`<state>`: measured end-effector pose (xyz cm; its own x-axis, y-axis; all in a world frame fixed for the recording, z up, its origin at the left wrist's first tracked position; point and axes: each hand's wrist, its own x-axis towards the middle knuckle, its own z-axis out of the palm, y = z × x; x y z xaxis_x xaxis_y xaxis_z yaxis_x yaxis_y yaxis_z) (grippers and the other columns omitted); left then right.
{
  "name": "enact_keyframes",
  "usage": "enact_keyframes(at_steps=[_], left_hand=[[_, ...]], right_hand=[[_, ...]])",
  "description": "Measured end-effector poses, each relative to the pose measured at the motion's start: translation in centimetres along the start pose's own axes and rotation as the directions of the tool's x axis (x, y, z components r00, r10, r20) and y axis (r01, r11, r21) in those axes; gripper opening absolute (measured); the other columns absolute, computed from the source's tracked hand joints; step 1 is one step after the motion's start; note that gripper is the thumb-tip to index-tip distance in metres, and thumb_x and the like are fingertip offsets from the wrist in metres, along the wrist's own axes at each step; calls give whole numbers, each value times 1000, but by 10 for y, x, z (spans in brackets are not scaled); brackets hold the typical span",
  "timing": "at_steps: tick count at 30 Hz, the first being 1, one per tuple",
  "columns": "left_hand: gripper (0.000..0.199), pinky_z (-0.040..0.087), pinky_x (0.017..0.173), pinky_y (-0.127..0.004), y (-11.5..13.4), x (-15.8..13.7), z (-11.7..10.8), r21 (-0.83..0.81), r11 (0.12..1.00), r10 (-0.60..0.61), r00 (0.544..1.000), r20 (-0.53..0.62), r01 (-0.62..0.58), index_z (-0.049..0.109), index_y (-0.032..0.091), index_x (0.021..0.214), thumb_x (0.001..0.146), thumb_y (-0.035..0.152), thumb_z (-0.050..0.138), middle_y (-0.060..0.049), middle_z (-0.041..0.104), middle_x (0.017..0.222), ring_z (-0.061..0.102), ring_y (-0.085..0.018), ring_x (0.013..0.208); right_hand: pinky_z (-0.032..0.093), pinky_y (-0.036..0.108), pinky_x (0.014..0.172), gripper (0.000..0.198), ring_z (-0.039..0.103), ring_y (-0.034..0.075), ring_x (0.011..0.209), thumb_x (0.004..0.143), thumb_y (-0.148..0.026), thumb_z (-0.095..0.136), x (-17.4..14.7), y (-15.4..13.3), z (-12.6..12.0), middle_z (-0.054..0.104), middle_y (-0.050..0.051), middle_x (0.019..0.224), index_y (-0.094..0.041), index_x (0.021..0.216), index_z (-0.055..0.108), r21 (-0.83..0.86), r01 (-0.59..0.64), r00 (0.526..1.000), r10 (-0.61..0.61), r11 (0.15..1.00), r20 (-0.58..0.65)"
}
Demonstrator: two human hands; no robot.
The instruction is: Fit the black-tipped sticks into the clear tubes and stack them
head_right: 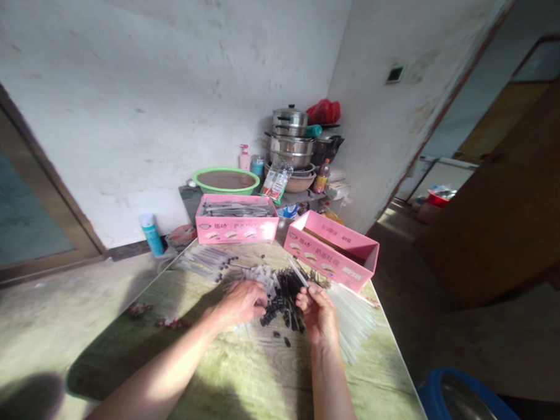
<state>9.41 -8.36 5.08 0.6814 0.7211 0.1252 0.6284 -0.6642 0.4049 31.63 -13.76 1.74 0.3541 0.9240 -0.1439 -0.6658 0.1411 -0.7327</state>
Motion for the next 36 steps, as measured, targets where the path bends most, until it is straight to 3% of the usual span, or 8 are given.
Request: enact_keyframes(at_steps=[6, 9, 11, 14, 17, 19, 27, 36], left_hand=[[11, 50, 74, -31, 0, 2, 11, -108, 993, 40, 999, -30, -43, 78, 25, 72, 73, 14, 73, -4, 75, 82, 69, -22, 78], [13, 51, 68, -28, -8, 6, 19, -391, 920, -41, 993, -113, -7, 77, 24, 75, 74, 13, 70, -1, 75, 75, 68, -19, 72], [8, 50, 64, -27, -13, 10, 22, -641, 767, -134, 978, -163, -2, 77, 22, 78, 75, 17, 71, -2, 74, 73, 68, -18, 68], [10, 50, 61, -26, -19, 14, 21, -891, 452, -236, 959, -159, -36, 76, 17, 78, 70, 23, 77, -3, 73, 72, 66, -17, 64], [22, 51, 61, -25, -23, 15, 18, -980, 190, -321, 939, -123, -63, 74, 15, 82, 66, 27, 83, -3, 71, 70, 65, -15, 61], [28, 52, 61, -25, -24, 15, 16, -991, 106, -380, 918, -112, -77, 73, 13, 83, 63, 29, 86, -3, 72, 70, 66, -15, 62], [33, 57, 65, -27, -23, 13, 4, -990, -107, -454, 891, -36, -94, 70, 13, 81, 57, 26, 89, -6, 75, 73, 71, -17, 67], [24, 48, 55, -22, -25, 14, 4, -990, -69, -458, 885, -81, -126, 73, 12, 75, 56, 21, 85, 1, 65, 62, 59, -10, 53]], right_hand=[[62, 23, 52, 23, 72, 16, 57, 63, -15, 89, 0, 0, 0, 76, 4, 70, -16, 82, 75, -11, 9, 1000, -9, 1000, 13], [61, 23, 53, 26, 72, 16, 57, 62, -16, 91, 0, 1, -2, 76, 5, 70, -15, 82, 75, -25, 16, 1000, -16, 1000, 17], [61, 24, 52, 27, 72, 17, 57, 62, -18, 92, -1, 1, -1, 76, 5, 71, -15, 83, 75, -48, 28, 999, -26, 998, 34], [60, 25, 51, 27, 71, 17, 55, 62, -22, 92, -4, 1, 4, 76, 6, 70, -14, 83, 76, -100, 39, 997, -31, 994, 71], [58, 25, 48, 27, 68, 17, 51, 60, -25, 93, -9, 1, 11, 74, 6, 65, -15, 79, 77, -166, 40, 994, -23, 985, 105], [58, 26, 47, 28, 68, 17, 50, 59, -26, 93, -11, 1, 14, 74, 6, 64, -15, 78, 77, -202, 44, 992, -19, 978, 123], [57, 25, 47, 29, 67, 17, 48, 58, -28, 93, -13, 1, 16, 74, 6, 64, -15, 79, 77, -236, 49, 992, -19, 971, 126], [57, 25, 46, 29, 67, 16, 47, 56, -29, 94, -13, 1, 18, 75, 5, 64, -16, 77, 77, -251, 29, 992, 3, 968, 128]])
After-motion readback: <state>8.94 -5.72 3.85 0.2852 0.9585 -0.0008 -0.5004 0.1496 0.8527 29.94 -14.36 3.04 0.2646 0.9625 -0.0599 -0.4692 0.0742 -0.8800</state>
